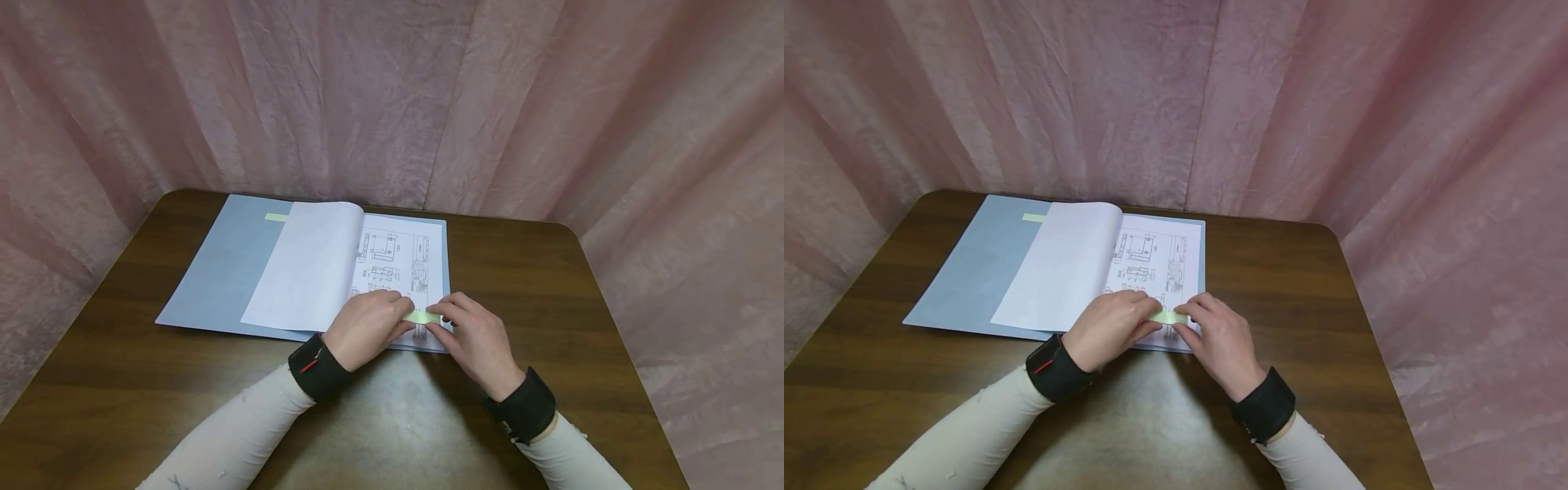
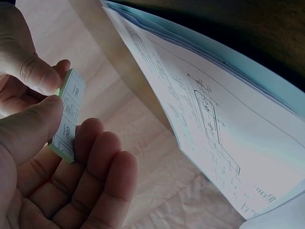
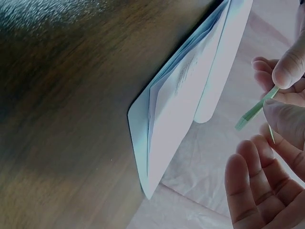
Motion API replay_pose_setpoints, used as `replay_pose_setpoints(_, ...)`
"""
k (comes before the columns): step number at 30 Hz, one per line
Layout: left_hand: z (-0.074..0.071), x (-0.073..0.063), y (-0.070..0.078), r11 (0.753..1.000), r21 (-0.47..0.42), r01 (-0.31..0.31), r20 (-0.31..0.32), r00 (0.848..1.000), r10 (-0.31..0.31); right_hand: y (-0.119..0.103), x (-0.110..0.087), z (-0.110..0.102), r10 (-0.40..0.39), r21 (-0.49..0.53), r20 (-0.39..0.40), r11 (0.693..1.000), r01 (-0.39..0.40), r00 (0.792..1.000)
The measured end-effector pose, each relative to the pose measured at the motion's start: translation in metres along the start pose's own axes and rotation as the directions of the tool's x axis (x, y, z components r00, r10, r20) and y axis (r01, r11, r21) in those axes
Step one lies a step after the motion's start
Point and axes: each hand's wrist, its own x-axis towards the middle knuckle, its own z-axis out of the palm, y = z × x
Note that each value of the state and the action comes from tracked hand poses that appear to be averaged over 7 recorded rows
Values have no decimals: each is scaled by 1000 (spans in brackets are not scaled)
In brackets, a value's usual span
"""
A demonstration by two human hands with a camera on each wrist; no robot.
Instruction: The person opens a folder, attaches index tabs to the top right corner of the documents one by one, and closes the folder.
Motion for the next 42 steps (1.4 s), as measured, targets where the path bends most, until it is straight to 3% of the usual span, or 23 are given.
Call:
replay_pose_setpoints(9,2,0,1,1000,-9,10,13,1000,-10,-1,-1,0,12,27,-10,1000,-12,1000)
replay_pose_setpoints(31,5,0,2,1000,9,3,49,999,-4,0,-3,2,18,-16,6,1000,-17,1000)
replay_pose_setpoints(42,9,0,2,1000,19,-7,42,999,6,1,-7,3,-21,1,-58,1000,21,998)
